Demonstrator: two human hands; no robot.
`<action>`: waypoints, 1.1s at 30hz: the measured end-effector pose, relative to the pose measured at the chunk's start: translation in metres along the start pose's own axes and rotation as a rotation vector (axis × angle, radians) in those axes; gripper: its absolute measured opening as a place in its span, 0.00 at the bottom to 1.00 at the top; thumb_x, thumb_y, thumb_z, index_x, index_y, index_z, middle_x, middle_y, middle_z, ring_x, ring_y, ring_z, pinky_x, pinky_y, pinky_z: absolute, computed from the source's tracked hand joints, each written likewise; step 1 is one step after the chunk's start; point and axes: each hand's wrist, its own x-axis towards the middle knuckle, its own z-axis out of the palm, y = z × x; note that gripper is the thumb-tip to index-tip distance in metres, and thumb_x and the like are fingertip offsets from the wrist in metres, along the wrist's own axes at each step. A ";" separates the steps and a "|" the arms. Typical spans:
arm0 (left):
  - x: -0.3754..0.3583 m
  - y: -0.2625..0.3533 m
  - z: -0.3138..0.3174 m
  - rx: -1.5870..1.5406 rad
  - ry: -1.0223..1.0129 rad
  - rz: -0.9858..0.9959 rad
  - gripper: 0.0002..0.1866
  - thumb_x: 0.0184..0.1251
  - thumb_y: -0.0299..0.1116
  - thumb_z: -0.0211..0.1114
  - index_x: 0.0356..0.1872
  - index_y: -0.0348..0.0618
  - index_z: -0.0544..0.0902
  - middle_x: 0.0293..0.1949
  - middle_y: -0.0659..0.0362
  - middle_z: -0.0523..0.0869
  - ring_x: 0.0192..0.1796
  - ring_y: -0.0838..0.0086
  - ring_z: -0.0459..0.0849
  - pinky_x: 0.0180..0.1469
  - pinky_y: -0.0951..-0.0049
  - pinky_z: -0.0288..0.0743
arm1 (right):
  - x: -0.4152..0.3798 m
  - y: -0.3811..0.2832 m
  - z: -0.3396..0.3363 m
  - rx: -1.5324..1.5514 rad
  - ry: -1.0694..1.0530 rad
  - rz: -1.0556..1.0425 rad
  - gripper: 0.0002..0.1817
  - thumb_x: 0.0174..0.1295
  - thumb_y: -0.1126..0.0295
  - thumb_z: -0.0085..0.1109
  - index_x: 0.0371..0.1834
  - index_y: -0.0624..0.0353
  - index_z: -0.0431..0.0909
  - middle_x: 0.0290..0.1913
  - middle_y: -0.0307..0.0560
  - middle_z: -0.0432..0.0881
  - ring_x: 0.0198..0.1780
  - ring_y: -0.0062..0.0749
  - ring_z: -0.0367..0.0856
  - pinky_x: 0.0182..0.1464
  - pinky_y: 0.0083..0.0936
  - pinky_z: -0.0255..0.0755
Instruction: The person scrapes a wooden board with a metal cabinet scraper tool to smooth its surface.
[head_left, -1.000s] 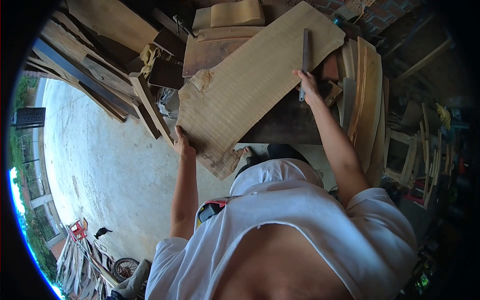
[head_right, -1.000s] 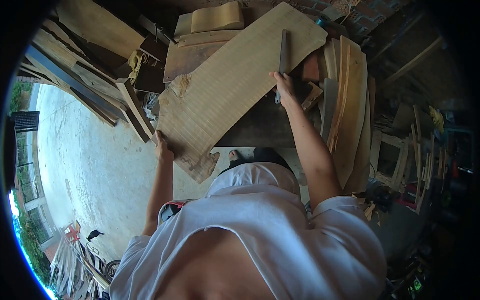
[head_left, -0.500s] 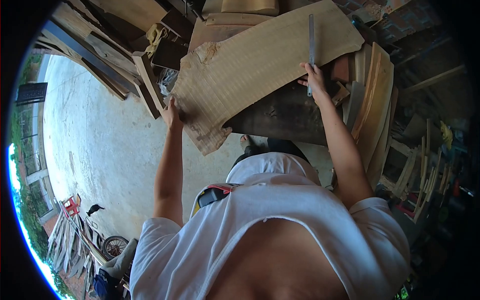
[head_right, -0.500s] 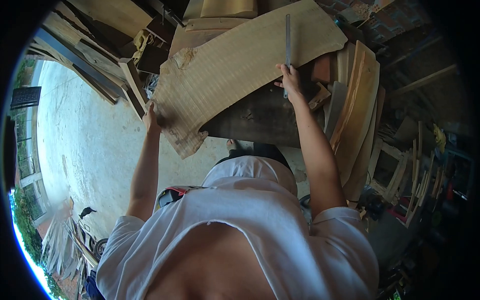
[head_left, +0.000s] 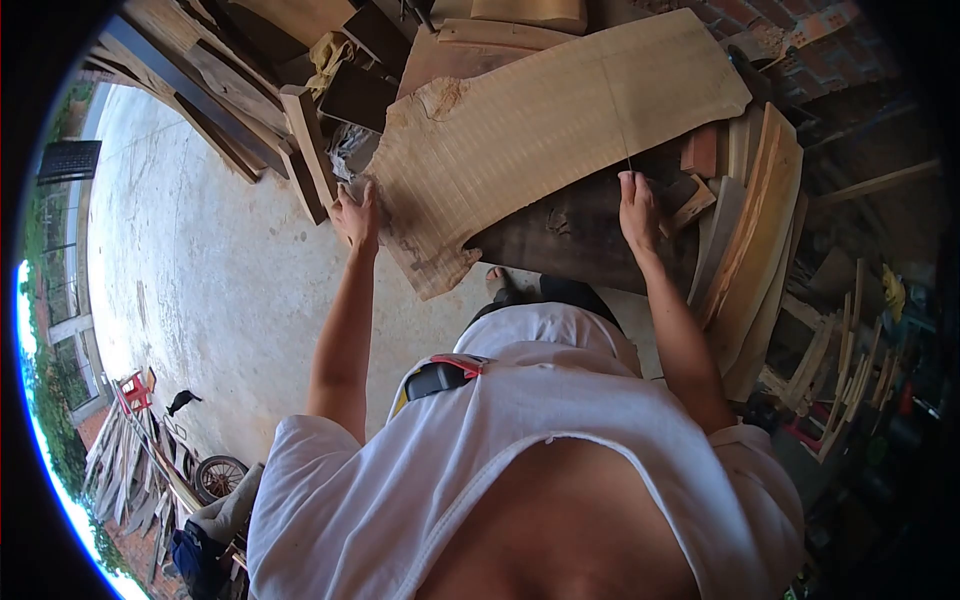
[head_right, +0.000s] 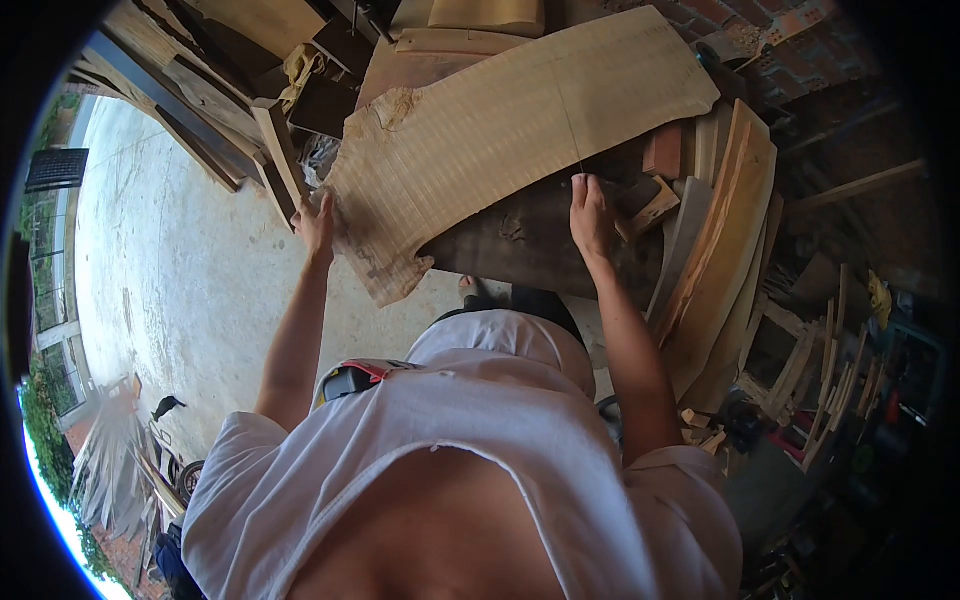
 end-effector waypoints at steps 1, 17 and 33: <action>-0.006 0.002 0.000 0.000 -0.006 0.089 0.45 0.65 0.62 0.66 0.76 0.43 0.66 0.69 0.44 0.68 0.71 0.47 0.66 0.73 0.53 0.61 | -0.012 -0.004 0.003 -0.106 0.074 -0.121 0.22 0.79 0.50 0.45 0.52 0.57 0.79 0.47 0.56 0.87 0.47 0.53 0.86 0.46 0.45 0.78; -0.097 0.028 -0.002 0.373 -0.327 0.963 0.38 0.73 0.51 0.61 0.80 0.55 0.60 0.82 0.55 0.55 0.83 0.54 0.53 0.82 0.51 0.44 | -0.096 -0.037 0.063 -0.005 -0.142 -0.338 0.18 0.76 0.64 0.52 0.66 0.51 0.73 0.53 0.56 0.85 0.51 0.57 0.85 0.49 0.45 0.80; -0.111 0.054 0.003 0.294 -0.349 1.096 0.39 0.75 0.52 0.58 0.82 0.50 0.56 0.82 0.56 0.57 0.82 0.56 0.55 0.82 0.46 0.43 | -0.132 -0.049 0.081 -0.185 -0.064 -0.548 0.27 0.71 0.68 0.60 0.72 0.32 0.74 0.34 0.50 0.80 0.30 0.52 0.85 0.28 0.42 0.80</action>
